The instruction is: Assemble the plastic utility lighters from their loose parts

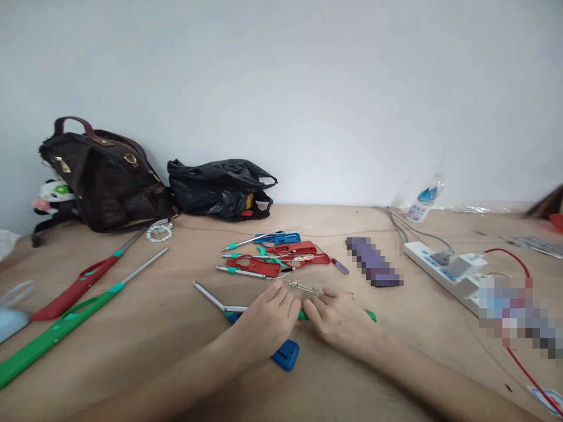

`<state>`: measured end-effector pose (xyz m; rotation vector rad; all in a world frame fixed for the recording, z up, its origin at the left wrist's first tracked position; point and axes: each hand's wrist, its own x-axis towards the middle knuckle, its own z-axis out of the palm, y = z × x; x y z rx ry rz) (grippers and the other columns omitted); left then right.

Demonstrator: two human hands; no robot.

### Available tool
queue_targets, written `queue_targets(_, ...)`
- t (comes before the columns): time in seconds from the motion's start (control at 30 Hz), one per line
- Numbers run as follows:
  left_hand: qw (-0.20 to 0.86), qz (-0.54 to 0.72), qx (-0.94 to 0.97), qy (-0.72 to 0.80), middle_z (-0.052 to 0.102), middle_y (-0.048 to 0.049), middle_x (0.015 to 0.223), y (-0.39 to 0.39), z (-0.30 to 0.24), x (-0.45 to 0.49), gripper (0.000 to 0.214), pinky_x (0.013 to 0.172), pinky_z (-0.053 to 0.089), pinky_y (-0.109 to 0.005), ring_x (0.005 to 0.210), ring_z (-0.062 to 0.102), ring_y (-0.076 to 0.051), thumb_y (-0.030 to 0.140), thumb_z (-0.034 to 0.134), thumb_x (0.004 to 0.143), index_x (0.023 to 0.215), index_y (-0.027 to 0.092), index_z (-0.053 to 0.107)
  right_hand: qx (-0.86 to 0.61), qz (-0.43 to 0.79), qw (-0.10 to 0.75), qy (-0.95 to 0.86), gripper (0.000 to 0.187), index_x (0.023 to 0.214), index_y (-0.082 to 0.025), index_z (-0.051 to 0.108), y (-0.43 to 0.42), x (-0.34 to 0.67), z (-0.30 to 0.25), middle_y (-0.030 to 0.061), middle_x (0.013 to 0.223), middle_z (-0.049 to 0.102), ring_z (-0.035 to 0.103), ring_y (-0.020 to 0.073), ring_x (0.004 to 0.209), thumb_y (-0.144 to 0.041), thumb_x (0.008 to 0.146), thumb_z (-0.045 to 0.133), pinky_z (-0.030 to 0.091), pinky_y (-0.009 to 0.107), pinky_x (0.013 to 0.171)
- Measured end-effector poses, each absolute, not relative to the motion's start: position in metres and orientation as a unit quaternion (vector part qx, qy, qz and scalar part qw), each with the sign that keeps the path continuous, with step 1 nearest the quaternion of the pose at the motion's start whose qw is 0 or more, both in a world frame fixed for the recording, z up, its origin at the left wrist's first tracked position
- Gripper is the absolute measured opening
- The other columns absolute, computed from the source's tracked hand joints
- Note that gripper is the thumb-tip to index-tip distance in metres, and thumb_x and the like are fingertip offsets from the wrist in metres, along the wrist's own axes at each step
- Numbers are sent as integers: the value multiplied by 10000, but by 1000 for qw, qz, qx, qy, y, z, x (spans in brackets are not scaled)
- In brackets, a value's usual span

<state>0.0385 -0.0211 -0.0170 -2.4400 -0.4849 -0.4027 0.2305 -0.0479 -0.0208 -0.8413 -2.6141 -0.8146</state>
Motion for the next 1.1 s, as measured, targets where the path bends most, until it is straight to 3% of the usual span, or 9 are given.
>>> queue_targets(0.2,303,-150,-924,-178,521,-31,677,-14,-13,38,319,878,365,-400,661,487,-211,239,343,1009,759,151,522,-321,-242,127,-907,266,765,-185,468,-40,231,-23,10,614,584,478,153,480,-20,926,335,285,308,564)
queue_targets(0.4,286,-149,-916,-238,540,-42,710,12,-8,20,280,821,375,-396,703,504,-232,273,403,1001,782,158,533,-402,-183,124,-888,126,820,-164,515,-24,253,-16,46,733,663,599,186,630,-213,925,564,333,301,634)
queue_targets(0.5,265,-152,-913,-271,556,-52,737,21,-7,11,220,806,374,-403,737,525,-246,241,454,980,804,152,552,-414,-174,126,-885,120,825,-160,525,-18,265,-14,49,748,678,617,189,653,-206,916,589,346,295,643)
queue_targets(0.63,211,-142,-931,-263,619,-88,920,16,-11,14,136,820,382,-407,833,558,-254,194,476,958,1013,128,581,-419,-175,104,-885,122,807,-165,534,-20,264,-20,32,724,678,605,180,607,-188,911,593,329,295,605)
queue_targets(0.73,140,-167,-951,-220,630,-83,1046,7,-17,23,223,843,405,-367,932,574,-234,144,480,946,1162,149,539,-416,-179,80,-888,135,804,-160,553,-25,254,-27,34,707,679,610,179,598,-225,893,629,322,298,594)
queue_targets(0.9,44,-205,-958,-196,640,-66,978,6,-26,26,258,767,461,-292,887,597,-199,52,429,917,1119,145,559,-418,-149,62,-894,236,838,-147,599,-26,250,-30,57,752,697,634,188,644,-373,867,663,355,299,617)
queue_targets(1.1,90,-180,-960,-196,623,-62,922,7,-21,24,297,726,457,-307,815,588,-207,83,475,897,1158,178,581,-391,-152,98,-902,266,1011,-145,639,-28,269,-41,86,930,681,639,221,775,-352,849,678,452,331,668)
